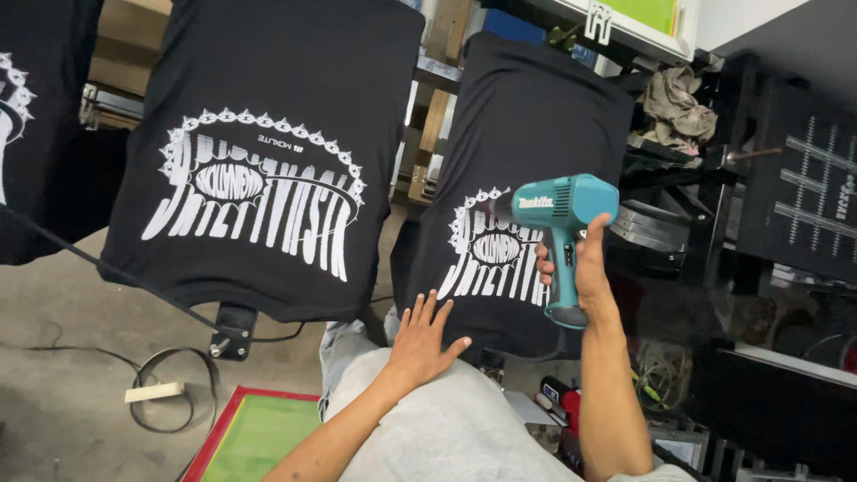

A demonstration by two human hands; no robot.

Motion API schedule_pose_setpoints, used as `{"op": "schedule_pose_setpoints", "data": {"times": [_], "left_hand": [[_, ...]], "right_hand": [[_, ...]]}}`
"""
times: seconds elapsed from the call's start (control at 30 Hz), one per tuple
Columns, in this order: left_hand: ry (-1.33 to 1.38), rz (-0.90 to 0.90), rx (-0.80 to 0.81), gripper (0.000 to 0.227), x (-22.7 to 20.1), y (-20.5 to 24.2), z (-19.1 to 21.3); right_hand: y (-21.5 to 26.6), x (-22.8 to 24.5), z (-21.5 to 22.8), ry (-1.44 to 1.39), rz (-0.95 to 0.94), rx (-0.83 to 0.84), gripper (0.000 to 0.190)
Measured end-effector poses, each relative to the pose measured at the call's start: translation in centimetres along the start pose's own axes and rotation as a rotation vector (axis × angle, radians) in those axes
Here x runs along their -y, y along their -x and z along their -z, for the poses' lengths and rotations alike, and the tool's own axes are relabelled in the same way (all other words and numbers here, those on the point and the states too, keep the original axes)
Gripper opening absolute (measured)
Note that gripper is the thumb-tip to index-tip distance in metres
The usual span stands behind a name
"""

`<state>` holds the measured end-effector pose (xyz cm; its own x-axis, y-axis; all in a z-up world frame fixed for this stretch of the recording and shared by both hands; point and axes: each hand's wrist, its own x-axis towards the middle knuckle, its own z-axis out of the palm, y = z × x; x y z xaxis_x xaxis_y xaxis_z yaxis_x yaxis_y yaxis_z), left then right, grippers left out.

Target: The person uses a handheld heat gun to apply heat to white printed designs on black t-shirts mounted on vertical stands. They move the heat gun across the graphic area of each shirt in sequence, then proceed to the next shirt in the row.

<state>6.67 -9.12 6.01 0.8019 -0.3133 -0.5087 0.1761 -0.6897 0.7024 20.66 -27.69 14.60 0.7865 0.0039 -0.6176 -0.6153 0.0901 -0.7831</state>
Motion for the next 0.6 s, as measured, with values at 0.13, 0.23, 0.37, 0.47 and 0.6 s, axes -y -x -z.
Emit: {"op": "schedule_pose_setpoints", "data": {"times": [0.13,0.23,0.37,0.47,0.6], "left_hand": [[0.042,0.008,-0.035,0.073,0.2,0.0,0.2],[0.043,0.003,-0.044,0.073,0.5,0.1,0.0],[0.080,0.036,-0.045,0.072,1.0,0.6,-0.1],[0.100,0.038,-0.065,0.072,1.5,1.0,0.2],[0.218,0.053,-0.002,0.071,2.7,2.4,1.1]], "right_hand": [[-0.6,-1.2,-1.7,0.113,-0.005,0.038,0.083],[0.9,-0.1,-3.6,0.172,-0.065,0.127,0.089],[-0.5,-1.2,-3.7,0.222,-0.038,0.120,0.090],[0.1,-0.6,-4.4,0.239,-0.038,0.111,0.090],[0.2,-0.9,-4.4,0.193,-0.063,0.103,0.088]]}}
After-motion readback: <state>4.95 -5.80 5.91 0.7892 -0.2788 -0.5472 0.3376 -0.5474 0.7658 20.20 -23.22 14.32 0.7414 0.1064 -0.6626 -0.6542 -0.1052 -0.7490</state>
